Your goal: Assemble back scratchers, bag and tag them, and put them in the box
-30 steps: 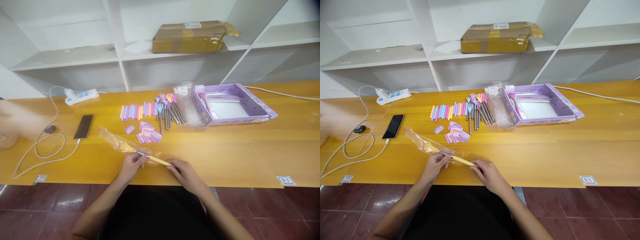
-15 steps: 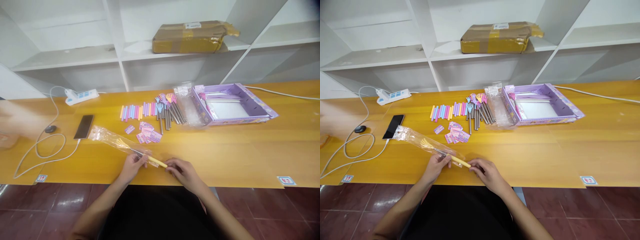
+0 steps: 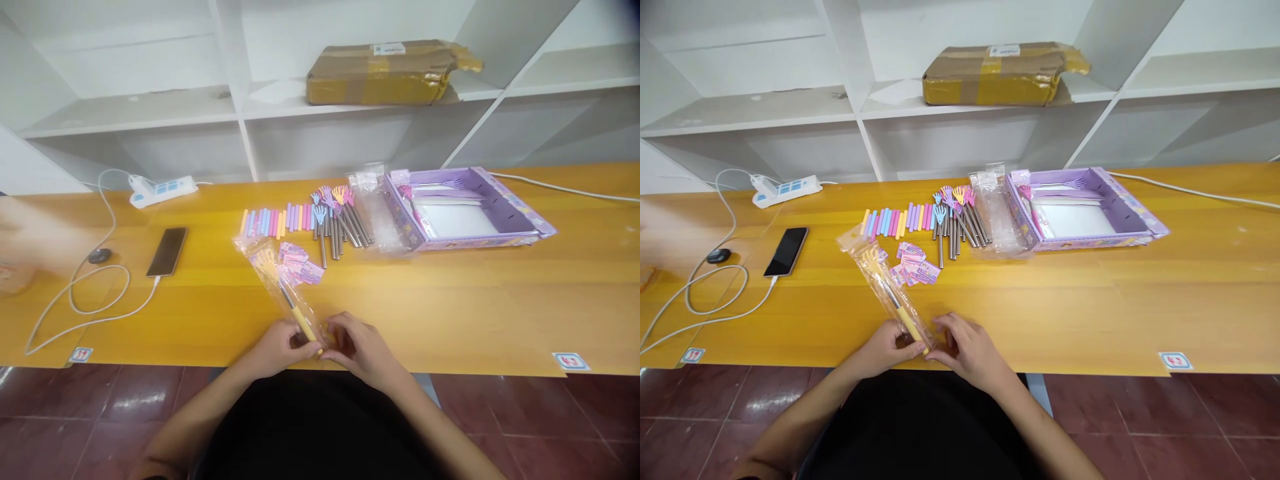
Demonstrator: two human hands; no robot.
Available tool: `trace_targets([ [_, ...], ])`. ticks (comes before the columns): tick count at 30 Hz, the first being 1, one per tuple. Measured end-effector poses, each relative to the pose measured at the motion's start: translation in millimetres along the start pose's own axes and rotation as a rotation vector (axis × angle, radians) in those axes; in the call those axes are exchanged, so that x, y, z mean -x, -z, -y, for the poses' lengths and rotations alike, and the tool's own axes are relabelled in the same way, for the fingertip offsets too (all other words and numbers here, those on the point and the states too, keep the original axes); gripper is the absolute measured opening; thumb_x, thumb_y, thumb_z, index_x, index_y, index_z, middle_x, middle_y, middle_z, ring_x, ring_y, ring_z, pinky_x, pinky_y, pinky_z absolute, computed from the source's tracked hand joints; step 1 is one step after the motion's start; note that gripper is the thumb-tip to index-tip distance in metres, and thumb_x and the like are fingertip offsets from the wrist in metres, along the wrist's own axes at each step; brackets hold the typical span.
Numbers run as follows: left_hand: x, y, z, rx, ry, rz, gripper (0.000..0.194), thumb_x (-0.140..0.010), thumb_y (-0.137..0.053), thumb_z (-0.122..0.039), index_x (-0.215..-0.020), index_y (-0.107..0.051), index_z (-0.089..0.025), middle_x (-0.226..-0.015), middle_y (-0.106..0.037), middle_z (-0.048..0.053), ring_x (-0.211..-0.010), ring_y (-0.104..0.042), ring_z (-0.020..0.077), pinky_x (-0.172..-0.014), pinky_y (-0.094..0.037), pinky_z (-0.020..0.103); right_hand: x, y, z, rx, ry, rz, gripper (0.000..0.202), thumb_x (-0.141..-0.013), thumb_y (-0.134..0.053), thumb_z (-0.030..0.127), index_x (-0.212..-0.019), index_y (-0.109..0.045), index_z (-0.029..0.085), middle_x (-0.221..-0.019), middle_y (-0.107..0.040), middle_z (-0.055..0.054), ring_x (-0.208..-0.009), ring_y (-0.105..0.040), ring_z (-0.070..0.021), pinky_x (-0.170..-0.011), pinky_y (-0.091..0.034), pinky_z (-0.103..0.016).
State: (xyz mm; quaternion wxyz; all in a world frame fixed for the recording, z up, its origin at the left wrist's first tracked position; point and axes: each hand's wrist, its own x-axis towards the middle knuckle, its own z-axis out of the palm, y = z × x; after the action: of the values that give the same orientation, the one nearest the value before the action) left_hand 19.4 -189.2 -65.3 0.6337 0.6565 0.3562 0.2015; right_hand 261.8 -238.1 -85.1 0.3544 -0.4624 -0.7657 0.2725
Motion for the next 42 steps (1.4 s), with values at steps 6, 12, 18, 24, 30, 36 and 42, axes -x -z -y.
trace_targets([
  [6,-1.5,2.0,10.6,0.111,0.047,-0.130,0.043,-0.100,-0.068,-0.055,-0.108,-0.074,-0.014,-0.087,-0.073,0.005,-0.075,-0.066,0.0177,-0.071,-0.053,0.028,1.0,2.9,-1.2,-0.022,0.005,0.118,0.058,-0.098,-0.080,0.048,-0.145,-0.054,0.025,-0.091,-0.069,-0.002,-0.072,-0.065,-0.0178,-0.069,-0.055,-0.031],
  [12,-1.1,6.6,10.4,0.159,0.076,-0.188,0.048,-0.096,-0.072,-0.063,-0.093,-0.069,-0.015,-0.075,-0.065,0.001,-0.070,-0.063,0.0163,-0.068,-0.051,0.027,2.0,1.0,-8.4,0.103,0.224,-0.002,0.041,-0.108,-0.063,0.019,-0.148,-0.057,0.027,-0.101,-0.070,-0.005,-0.085,-0.067,-0.0175,-0.076,-0.057,-0.031],
  [18,-0.8,6.4,3.3,0.185,0.071,-0.113,0.048,-0.098,-0.069,-0.064,-0.099,-0.069,-0.015,-0.076,-0.067,0.002,-0.071,-0.065,0.0167,-0.071,-0.052,0.028,5.3,-1.1,7.7,0.255,0.324,-0.122,0.023,-0.102,-0.068,0.010,-0.120,-0.073,0.024,-0.103,-0.068,-0.007,-0.090,-0.066,-0.0177,-0.076,-0.056,-0.031],
  [24,-1.6,7.0,0.8,0.139,0.065,-0.097,0.046,-0.098,-0.070,-0.061,-0.098,-0.069,-0.015,-0.082,-0.068,0.003,-0.077,-0.064,0.0176,-0.076,-0.052,0.029,-0.3,-8.9,17.4,0.080,0.336,-0.148,0.023,-0.104,-0.063,0.009,-0.121,-0.068,0.023,-0.119,-0.075,-0.010,-0.104,-0.072,-0.0209,-0.088,-0.059,-0.036],
  [30,-2.5,5.3,-2.9,0.111,0.048,-0.013,0.042,-0.101,-0.068,-0.057,-0.109,-0.070,-0.016,-0.085,-0.065,0.002,-0.079,-0.061,0.0173,-0.080,-0.051,0.031,-6.5,-8.2,17.3,-0.088,0.125,-0.113,0.009,-0.107,-0.061,0.018,-0.111,-0.065,0.025,-0.100,-0.074,-0.006,-0.092,-0.071,-0.0210,-0.081,-0.058,-0.036],
  [36,0.5,4.6,-13.3,-0.025,0.010,0.033,0.047,-0.103,-0.059,-0.062,-0.108,-0.073,-0.017,-0.092,-0.070,0.005,-0.085,-0.063,0.0202,-0.082,-0.052,0.031,-7.2,-12.2,14.5,-0.103,0.067,-0.110,0.004,-0.109,-0.062,0.024,-0.105,-0.064,0.025,-0.090,-0.067,-0.004,-0.076,-0.061,-0.0174,-0.070,-0.051,-0.032],
  [42,-0.6,0.7,-11.7,-0.148,0.073,-0.039,0.041,-0.096,-0.072,-0.057,-0.102,-0.076,-0.017,-0.087,-0.071,0.002,-0.080,-0.062,0.0189,-0.074,-0.049,0.028,-7.1,-14.6,11.9,-0.115,0.044,-0.111,0.006,-0.109,-0.063,0.028,-0.104,-0.064,0.024,-0.090,-0.065,-0.003,-0.071,-0.057,-0.0153,-0.065,-0.049,-0.030],
])
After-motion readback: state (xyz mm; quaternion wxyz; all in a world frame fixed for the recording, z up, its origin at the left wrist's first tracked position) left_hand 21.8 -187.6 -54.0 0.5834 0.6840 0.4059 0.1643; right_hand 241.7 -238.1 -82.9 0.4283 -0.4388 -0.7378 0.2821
